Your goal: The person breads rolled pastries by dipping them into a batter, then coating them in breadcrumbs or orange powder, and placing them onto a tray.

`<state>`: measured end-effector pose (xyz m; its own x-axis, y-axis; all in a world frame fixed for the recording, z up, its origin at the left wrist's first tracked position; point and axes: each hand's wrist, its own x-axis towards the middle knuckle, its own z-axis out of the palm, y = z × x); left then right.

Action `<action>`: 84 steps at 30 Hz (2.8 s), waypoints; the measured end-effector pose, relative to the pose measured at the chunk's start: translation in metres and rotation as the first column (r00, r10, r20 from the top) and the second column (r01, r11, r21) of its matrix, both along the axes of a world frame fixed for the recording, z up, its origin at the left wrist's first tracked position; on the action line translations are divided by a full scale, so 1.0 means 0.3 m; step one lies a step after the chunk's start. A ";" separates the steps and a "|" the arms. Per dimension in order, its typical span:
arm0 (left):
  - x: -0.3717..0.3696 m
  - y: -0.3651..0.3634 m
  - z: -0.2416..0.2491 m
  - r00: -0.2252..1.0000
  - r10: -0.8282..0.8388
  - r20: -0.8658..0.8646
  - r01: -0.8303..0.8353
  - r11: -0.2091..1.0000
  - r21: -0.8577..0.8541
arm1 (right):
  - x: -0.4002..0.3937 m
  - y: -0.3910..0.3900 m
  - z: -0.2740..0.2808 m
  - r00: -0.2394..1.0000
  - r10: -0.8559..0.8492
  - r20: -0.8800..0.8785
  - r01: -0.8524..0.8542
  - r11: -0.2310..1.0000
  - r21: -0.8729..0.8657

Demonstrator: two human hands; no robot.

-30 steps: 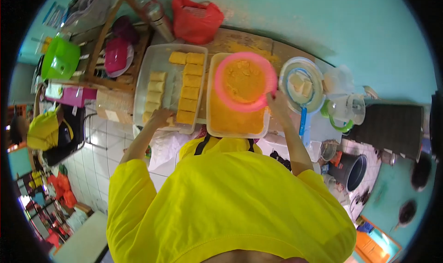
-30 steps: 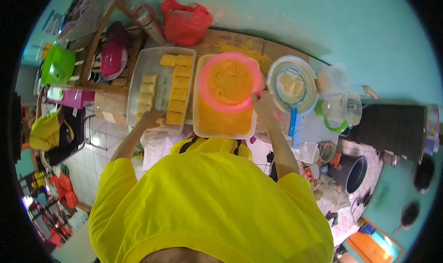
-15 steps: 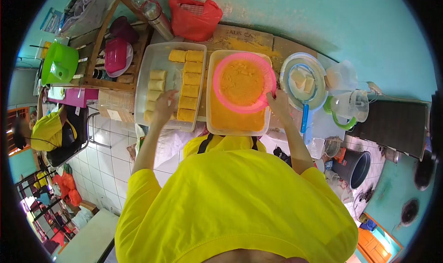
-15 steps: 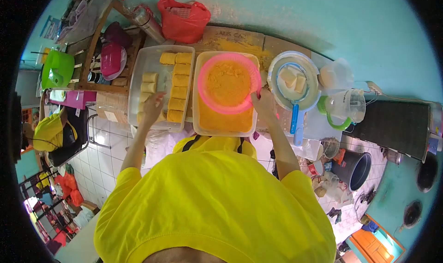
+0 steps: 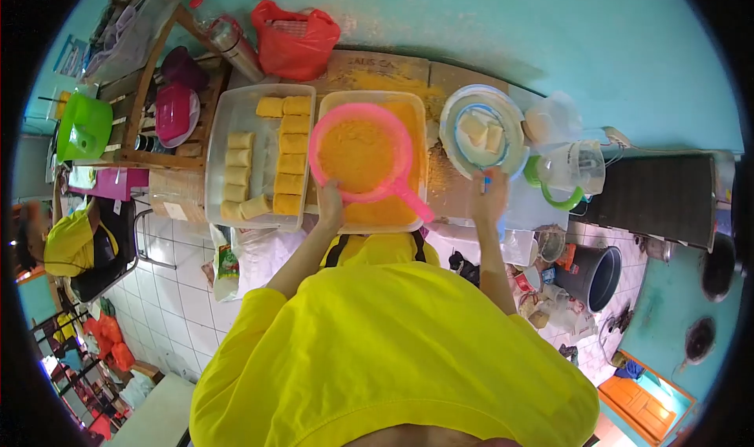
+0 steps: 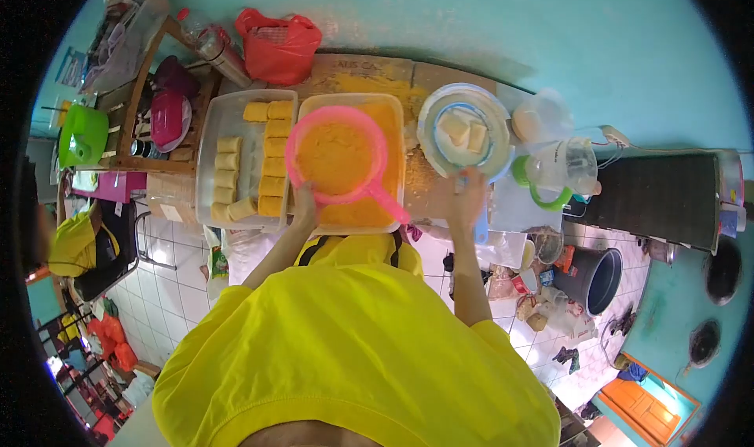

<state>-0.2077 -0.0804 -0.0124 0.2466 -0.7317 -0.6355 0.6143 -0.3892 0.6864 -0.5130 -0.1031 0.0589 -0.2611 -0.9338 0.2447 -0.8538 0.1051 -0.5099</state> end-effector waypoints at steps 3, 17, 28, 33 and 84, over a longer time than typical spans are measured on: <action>0.035 0.027 -0.134 0.935 -0.032 0.354 0.037 0.999 -0.007 | -0.133 0.021 -0.027 0.983 -0.082 -0.166 0.116 0.971 0.209; -0.019 0.007 -0.040 0.880 -0.032 0.473 0.093 0.990 -0.108 | -0.227 -0.052 0.000 0.727 -0.137 0.673 -0.179 0.908 0.379; 0.002 0.034 -0.051 0.974 -0.210 -0.081 0.222 0.958 0.183 | -0.228 -0.023 0.075 0.961 0.230 -0.155 -0.170 0.930 0.326; -0.020 0.022 0.057 0.973 -0.189 -0.137 0.210 0.963 0.169 | -0.213 -0.006 0.033 0.899 0.259 -0.353 -0.106 0.911 0.398; 0.015 -0.008 0.080 0.955 -0.278 -0.098 0.292 0.941 0.173 | -0.186 0.001 -0.170 0.981 -0.033 0.193 0.000 0.985 0.171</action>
<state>-0.2032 -0.0827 0.0117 -0.0061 -0.6336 -0.7736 0.5038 -0.6702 0.5450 -0.5688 -0.1029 0.0078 -0.3038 -0.9524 0.0265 -0.7377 0.2176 -0.6391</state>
